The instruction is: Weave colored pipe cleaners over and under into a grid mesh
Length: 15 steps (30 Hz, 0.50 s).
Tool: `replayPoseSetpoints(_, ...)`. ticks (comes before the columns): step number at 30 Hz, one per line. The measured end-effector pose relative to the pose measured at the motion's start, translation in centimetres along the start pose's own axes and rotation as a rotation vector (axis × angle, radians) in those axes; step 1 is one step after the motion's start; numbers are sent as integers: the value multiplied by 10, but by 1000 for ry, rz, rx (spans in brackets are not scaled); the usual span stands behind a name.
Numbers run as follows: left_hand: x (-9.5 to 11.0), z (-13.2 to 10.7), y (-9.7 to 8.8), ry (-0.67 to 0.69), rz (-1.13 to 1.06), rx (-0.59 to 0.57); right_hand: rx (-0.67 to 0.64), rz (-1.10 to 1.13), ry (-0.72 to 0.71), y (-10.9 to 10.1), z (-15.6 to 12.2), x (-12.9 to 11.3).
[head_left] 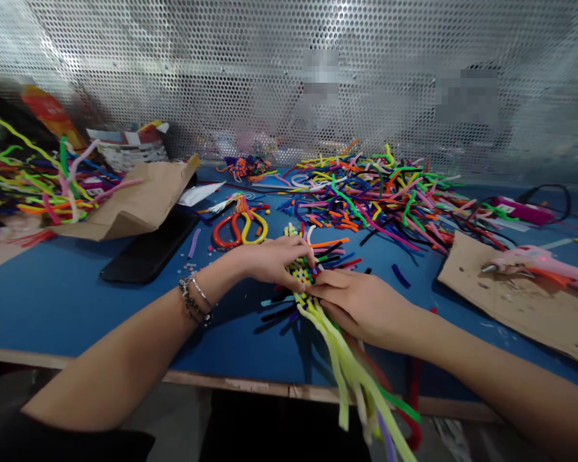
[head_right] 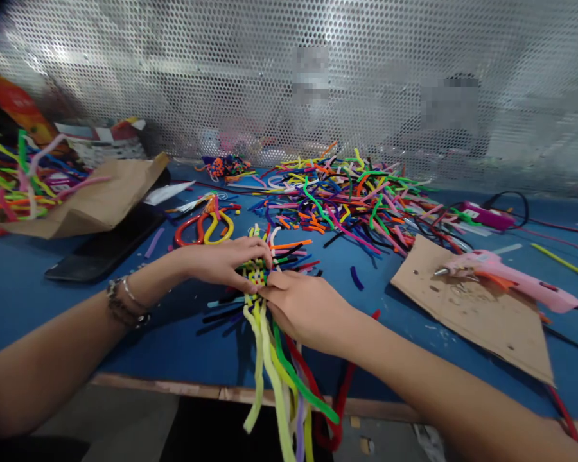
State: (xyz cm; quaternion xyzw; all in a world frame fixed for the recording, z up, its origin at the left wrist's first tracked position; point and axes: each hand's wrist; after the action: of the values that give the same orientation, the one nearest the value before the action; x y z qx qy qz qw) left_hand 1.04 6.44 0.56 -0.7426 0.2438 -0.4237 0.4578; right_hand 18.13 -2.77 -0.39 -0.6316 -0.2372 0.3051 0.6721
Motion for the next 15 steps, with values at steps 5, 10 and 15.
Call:
replayPoseSetpoints(5,-5,4,0,-17,-18,-36,-9,15,17,2,-3,1)
replayPoseSetpoints(10,-9,10,-10,-5,-25,-126,45,10,-12,7,-4,4)
replayPoseSetpoints(15,-5,15,-15,-16,41,-155,46,34,2,6,-4,4)
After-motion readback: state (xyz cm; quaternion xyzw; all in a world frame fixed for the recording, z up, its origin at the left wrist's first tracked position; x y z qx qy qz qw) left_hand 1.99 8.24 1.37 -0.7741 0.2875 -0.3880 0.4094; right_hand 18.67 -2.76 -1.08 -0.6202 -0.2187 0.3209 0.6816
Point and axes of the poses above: each hand's wrist, its own z-axis towards the middle knuckle, its own y-axis out of the palm, x = y × z, and after that the axes turned 1 degree about -z, right-handed
